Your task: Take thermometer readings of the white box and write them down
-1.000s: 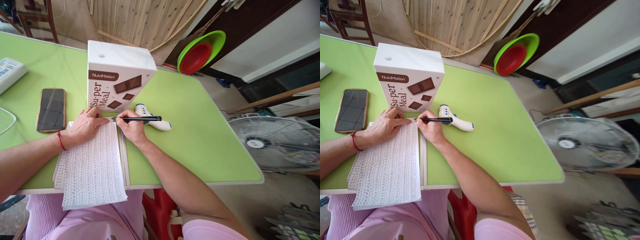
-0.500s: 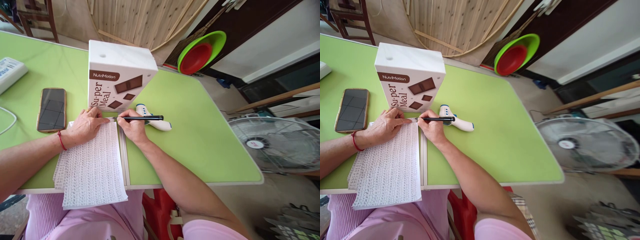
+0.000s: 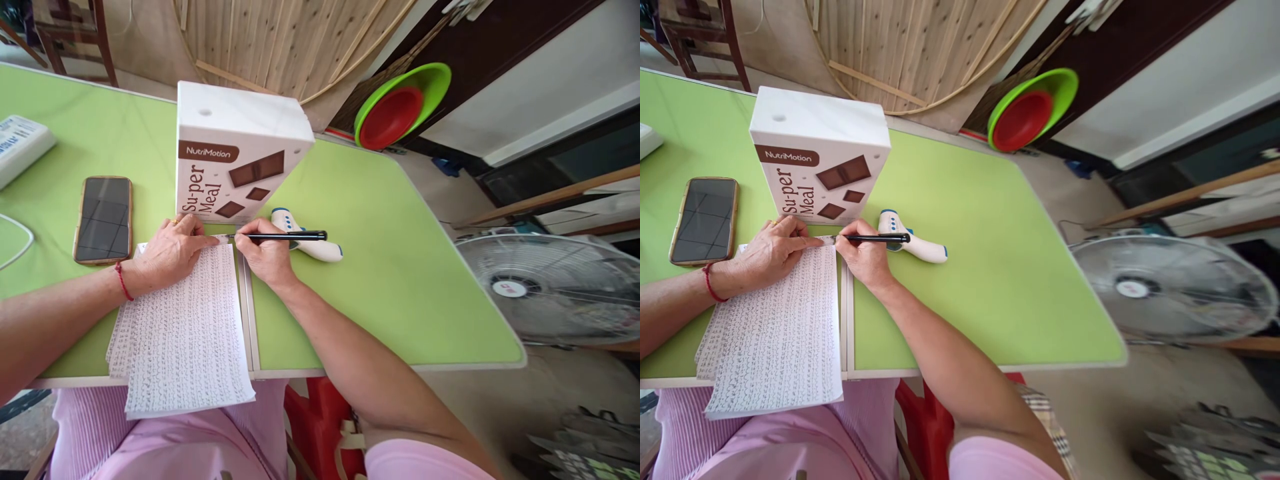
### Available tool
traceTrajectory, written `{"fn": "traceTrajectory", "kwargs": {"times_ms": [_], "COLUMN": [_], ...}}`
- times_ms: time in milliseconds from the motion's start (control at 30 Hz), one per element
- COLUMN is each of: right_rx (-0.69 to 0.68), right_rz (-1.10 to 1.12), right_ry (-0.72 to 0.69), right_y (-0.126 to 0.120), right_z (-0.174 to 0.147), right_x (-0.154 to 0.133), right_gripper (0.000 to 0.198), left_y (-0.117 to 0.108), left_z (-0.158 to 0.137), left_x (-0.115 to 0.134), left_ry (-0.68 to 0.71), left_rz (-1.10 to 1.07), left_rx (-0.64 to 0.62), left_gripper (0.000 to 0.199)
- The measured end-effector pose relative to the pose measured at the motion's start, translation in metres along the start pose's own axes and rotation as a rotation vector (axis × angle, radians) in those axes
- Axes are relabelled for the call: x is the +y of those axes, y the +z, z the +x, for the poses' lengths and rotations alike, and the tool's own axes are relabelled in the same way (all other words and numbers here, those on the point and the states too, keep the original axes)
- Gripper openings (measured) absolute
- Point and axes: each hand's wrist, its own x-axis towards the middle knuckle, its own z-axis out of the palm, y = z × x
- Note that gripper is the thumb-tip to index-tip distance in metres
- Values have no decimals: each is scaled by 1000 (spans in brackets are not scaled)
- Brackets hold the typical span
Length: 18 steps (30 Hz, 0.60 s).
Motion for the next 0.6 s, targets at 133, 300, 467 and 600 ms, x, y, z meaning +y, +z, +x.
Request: {"fn": "traceTrajectory", "kwargs": {"times_ms": [133, 300, 467, 600], "right_rx": [-12, 15, 44, 37], "right_rz": [11, 58, 37, 11], "right_ry": [-12, 33, 62, 63], "right_y": [0, -1, -3, -2], "right_z": [0, 1, 2, 2], "right_x": [0, 0, 0, -1], "right_gripper": [9, 9, 7, 7], "left_y": [0, 0, 0, 0], "left_z": [0, 0, 1, 1], "left_x": [0, 0, 1, 1], "left_ry": [0, -3, -11, -18], "left_rz": [-3, -2, -22, -19], "left_rx": [3, 1, 1, 0], "left_gripper": [42, 44, 44, 44]}}
